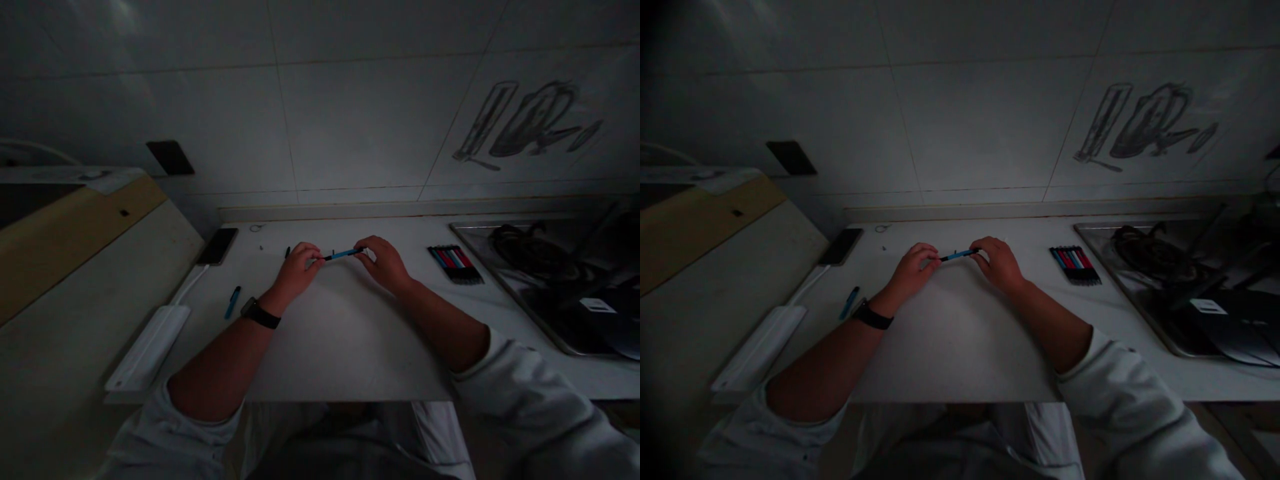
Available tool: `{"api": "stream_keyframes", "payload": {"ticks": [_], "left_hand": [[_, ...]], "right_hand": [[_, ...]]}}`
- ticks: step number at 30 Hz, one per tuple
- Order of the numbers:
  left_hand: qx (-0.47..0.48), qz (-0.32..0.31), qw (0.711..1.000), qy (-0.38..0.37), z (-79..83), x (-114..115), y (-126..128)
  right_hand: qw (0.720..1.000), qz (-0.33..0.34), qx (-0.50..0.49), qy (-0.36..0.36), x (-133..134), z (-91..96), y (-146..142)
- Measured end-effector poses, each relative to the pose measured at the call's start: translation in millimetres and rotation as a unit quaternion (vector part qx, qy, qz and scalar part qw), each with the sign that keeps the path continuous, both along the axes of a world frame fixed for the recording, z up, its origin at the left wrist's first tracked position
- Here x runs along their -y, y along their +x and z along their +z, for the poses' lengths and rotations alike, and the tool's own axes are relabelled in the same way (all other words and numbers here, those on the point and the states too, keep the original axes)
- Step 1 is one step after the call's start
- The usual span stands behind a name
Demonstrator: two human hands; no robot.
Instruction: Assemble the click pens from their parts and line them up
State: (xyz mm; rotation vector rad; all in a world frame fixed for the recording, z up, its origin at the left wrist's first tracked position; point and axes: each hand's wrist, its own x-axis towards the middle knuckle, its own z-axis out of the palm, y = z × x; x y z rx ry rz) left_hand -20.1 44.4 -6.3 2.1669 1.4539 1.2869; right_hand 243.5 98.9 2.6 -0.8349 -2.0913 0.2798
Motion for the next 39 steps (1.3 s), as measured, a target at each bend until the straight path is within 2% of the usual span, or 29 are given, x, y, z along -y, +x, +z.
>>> {"api": "stream_keyframes", "payload": {"ticks": [3,7,9,11,13,17,20,26,32,35,39], "left_hand": [[0.001,-0.007,1.0,-0.001,-1.4,0.8,0.5],[-0.002,-0.033,0.999,0.0,-2.1,3.7,5.0],[-0.004,-0.044,0.999,-0.001,-1.8,5.9,8.5],[-0.01,-0.058,0.998,-0.01,-1.3,8.2,11.6],[-0.005,-0.065,0.997,-0.041,-0.9,10.1,13.0],[0.045,-0.057,0.989,-0.133,-2.3,10.8,10.0],[0.066,-0.046,0.984,-0.159,-4.5,9.7,6.2],[0.056,-0.105,0.985,-0.121,-3.0,12.6,5.5],[0.054,-0.081,0.987,-0.125,-0.7,14.6,7.6],[0.014,-0.06,0.992,-0.112,-0.4,14.6,7.3],[-0.052,-0.077,0.992,-0.081,-0.6,14.4,6.4]], "right_hand": [[0.984,0.025,-0.127,-0.121,-3.1,-0.7,-4.9],[0.909,0.095,-0.272,-0.3,-2.0,-0.7,-14.3],[0.878,0.121,-0.304,-0.349,2.4,0.7,-18.4],[0.861,0.134,-0.316,-0.375,6.6,2.1,-20.8],[0.857,0.127,-0.324,-0.38,7.3,2.6,-20.4],[0.864,0.054,-0.356,-0.352,-2.1,0.4,-12.6],[0.863,0.019,-0.373,-0.342,-9.1,-0.9,-7.1],[0.866,0.025,-0.366,-0.339,-9.0,1.6,-7.1],[0.873,0.033,-0.355,-0.334,-9.8,2.9,-7.0],[0.876,0.027,-0.356,-0.325,-11.6,4.1,-4.7],[0.877,0.017,-0.36,-0.319,-15.6,7.1,0.1]]}}
